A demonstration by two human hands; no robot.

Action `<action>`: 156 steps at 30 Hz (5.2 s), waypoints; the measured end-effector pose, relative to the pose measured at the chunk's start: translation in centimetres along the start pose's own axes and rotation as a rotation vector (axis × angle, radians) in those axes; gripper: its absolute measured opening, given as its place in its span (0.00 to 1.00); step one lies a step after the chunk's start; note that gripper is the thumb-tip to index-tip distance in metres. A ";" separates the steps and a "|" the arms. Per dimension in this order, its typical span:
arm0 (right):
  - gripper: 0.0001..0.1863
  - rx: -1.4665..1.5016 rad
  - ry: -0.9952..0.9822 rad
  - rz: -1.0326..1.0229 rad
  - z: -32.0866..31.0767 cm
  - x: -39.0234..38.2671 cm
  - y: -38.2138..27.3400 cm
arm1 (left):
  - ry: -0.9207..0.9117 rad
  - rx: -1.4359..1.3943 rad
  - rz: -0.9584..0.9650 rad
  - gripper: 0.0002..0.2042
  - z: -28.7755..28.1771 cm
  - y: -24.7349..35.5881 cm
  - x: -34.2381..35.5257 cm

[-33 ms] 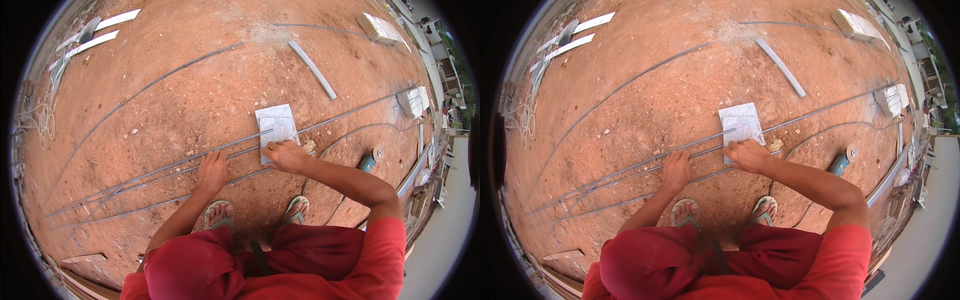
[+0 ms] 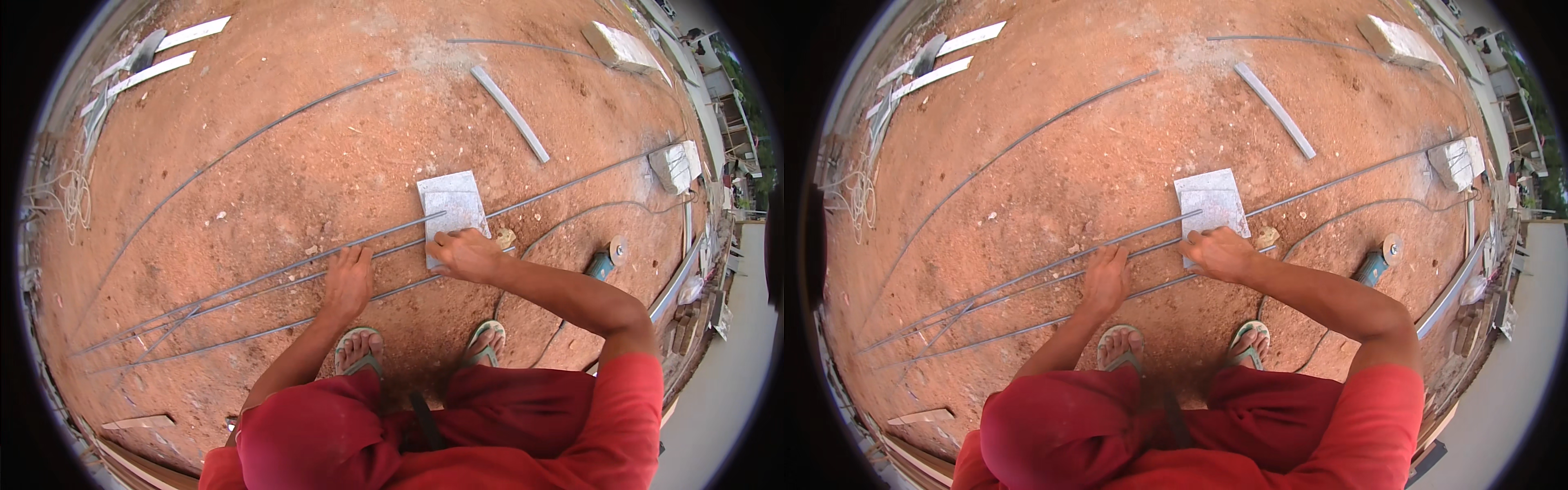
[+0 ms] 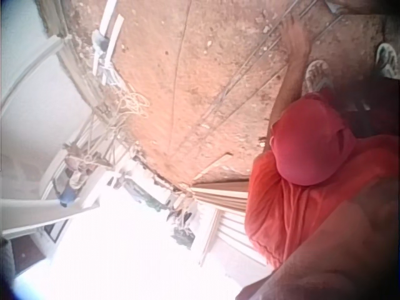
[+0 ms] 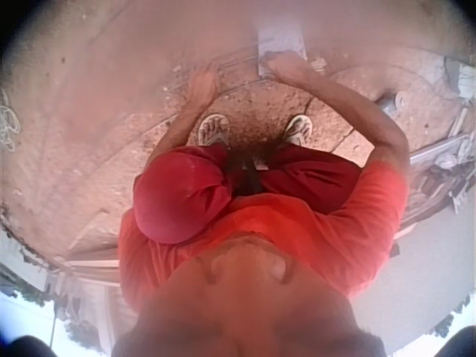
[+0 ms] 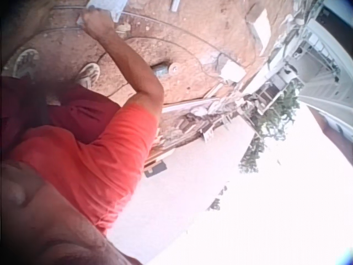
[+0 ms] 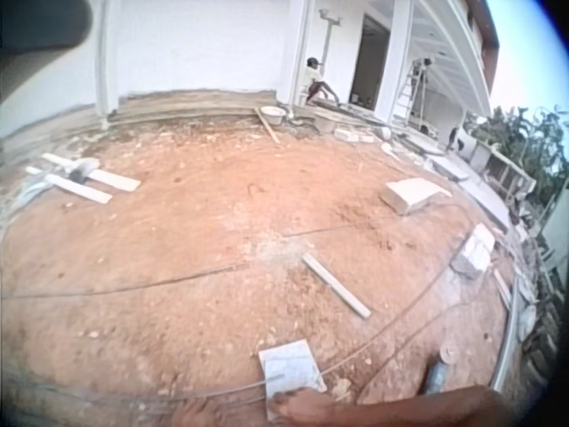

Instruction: The person measures and cuts long metal rods using a tape measure and an angle grinder. They repeatedly align the rods, mark cut points, and use the grinder to sever them, creating sparks. The person also moves the cut pieces and repositions the remaining rods for further cutting.

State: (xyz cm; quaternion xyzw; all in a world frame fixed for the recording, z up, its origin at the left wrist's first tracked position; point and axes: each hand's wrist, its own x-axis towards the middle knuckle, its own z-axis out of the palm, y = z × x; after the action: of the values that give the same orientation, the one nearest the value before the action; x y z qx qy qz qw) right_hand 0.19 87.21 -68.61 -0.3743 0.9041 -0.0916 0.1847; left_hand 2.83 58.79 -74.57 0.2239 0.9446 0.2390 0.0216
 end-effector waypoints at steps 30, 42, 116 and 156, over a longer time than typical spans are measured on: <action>0.15 0.103 0.098 0.271 -6.0 -0.4 4.7 | -0.190 -0.141 -0.029 0.13 -0.9 -1.1 0.7; 0.13 0.026 0.308 0.402 -4.3 -4.9 7.5 | 0.017 -0.170 0.158 0.17 2.3 1.6 -6.5; 0.58 0.075 0.180 0.809 -2.6 7.2 11.7 | -0.278 -0.175 -0.252 0.06 -5.9 1.7 1.7; 0.06 0.266 0.012 -0.089 -1.1 11.7 -5.4 | 0.024 -0.285 -0.263 0.16 -8.2 -10.6 -6.6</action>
State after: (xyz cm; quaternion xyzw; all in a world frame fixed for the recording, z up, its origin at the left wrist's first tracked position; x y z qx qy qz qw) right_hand -4.37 75.16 -69.07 -0.3858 0.8675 -0.2210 0.2232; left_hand 3.15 44.02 -72.65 0.0903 0.9226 0.3679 0.0731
